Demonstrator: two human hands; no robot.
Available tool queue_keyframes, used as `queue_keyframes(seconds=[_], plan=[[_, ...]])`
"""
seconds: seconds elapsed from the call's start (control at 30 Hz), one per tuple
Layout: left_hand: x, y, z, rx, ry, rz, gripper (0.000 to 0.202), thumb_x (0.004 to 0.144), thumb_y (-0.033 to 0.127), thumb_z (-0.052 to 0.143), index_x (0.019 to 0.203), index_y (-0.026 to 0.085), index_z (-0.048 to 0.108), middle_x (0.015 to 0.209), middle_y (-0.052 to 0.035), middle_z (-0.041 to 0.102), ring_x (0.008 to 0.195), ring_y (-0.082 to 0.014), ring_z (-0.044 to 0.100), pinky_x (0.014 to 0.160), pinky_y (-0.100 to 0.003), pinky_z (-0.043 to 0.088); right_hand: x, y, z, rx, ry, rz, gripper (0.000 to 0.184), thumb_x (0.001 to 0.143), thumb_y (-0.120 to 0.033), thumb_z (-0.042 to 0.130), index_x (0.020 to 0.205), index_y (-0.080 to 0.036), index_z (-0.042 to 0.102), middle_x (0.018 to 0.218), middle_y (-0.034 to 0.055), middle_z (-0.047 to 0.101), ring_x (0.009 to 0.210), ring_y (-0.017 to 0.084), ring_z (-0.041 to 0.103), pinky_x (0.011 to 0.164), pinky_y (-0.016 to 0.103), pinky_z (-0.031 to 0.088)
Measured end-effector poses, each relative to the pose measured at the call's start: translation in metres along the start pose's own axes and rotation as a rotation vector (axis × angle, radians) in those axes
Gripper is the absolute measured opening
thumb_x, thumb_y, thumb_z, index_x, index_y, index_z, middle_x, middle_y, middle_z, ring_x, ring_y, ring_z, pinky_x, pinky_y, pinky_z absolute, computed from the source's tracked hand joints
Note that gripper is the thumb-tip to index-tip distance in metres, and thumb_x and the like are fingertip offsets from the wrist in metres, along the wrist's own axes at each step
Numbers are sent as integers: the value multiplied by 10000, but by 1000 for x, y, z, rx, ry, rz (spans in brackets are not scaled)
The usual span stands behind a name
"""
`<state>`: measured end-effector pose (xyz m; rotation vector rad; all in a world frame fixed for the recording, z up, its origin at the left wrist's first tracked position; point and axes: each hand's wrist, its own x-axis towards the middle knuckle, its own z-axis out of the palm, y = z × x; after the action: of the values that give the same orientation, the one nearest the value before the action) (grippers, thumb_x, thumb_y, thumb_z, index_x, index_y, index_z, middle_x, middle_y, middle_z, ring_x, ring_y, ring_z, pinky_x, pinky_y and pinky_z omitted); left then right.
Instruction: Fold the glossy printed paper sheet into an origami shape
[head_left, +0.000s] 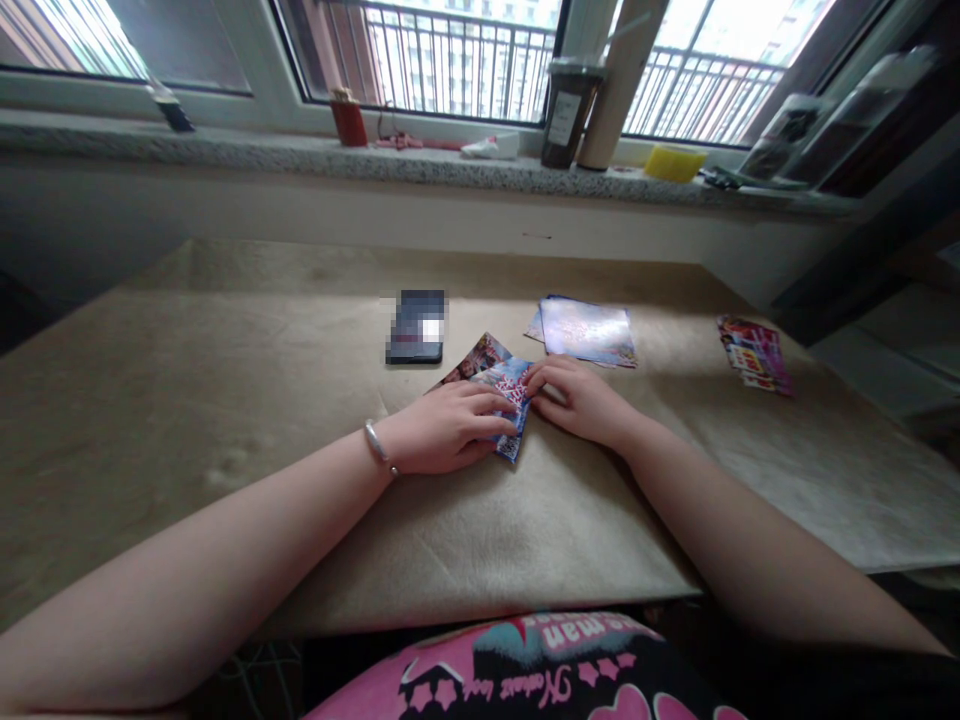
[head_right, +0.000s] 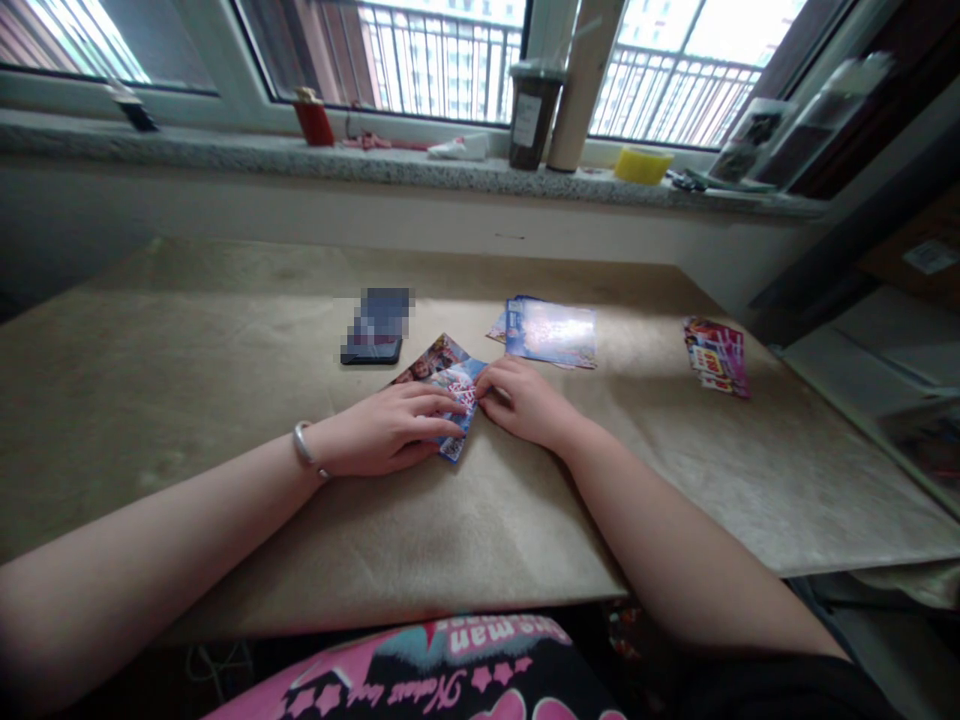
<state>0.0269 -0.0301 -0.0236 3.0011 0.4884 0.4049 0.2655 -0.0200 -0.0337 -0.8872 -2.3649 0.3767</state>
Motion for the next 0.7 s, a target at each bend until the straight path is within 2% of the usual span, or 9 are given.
queue_keyframes(seconds=[0.17, 0.37, 0.57, 0.7], plan=[[0, 0, 0, -17, 12, 30, 238, 913, 246, 489, 1101, 218, 632, 1213, -77, 607, 1147, -240, 532, 987, -436, 442, -2, 0, 2, -73, 70, 64, 88, 832, -179, 552, 868, -223, 620, 1144, 82, 597, 1079, 220, 539, 966, 444, 419], [0, 0, 0, -36, 7, 19, 245, 920, 244, 477, 1113, 219, 626, 1198, -80, 611, 1150, -239, 530, 991, -433, 438, -1, 1, 7, -4, 133, 178, 80, 842, -201, 562, 901, -205, 616, 1265, 115, 513, 1212, 223, 477, 1038, 438, 379], [0, -2, 1, -75, 27, 33, 243, 915, 243, 483, 1116, 210, 615, 1191, -84, 609, 1141, -236, 530, 990, -432, 432, 0, 1, 7, 7, 136, 206, 109, 840, -194, 566, 936, -196, 617, 1141, 108, 572, 1098, 212, 545, 984, 414, 425], [0, -2, 1, -79, 24, 33, 243, 918, 245, 479, 1117, 210, 615, 1190, -85, 609, 1135, -239, 530, 986, -437, 433, -1, -2, 6, -69, 211, 287, 145, 828, -253, 600, 959, -217, 652, 1180, 110, 508, 1053, 223, 550, 919, 412, 466]])
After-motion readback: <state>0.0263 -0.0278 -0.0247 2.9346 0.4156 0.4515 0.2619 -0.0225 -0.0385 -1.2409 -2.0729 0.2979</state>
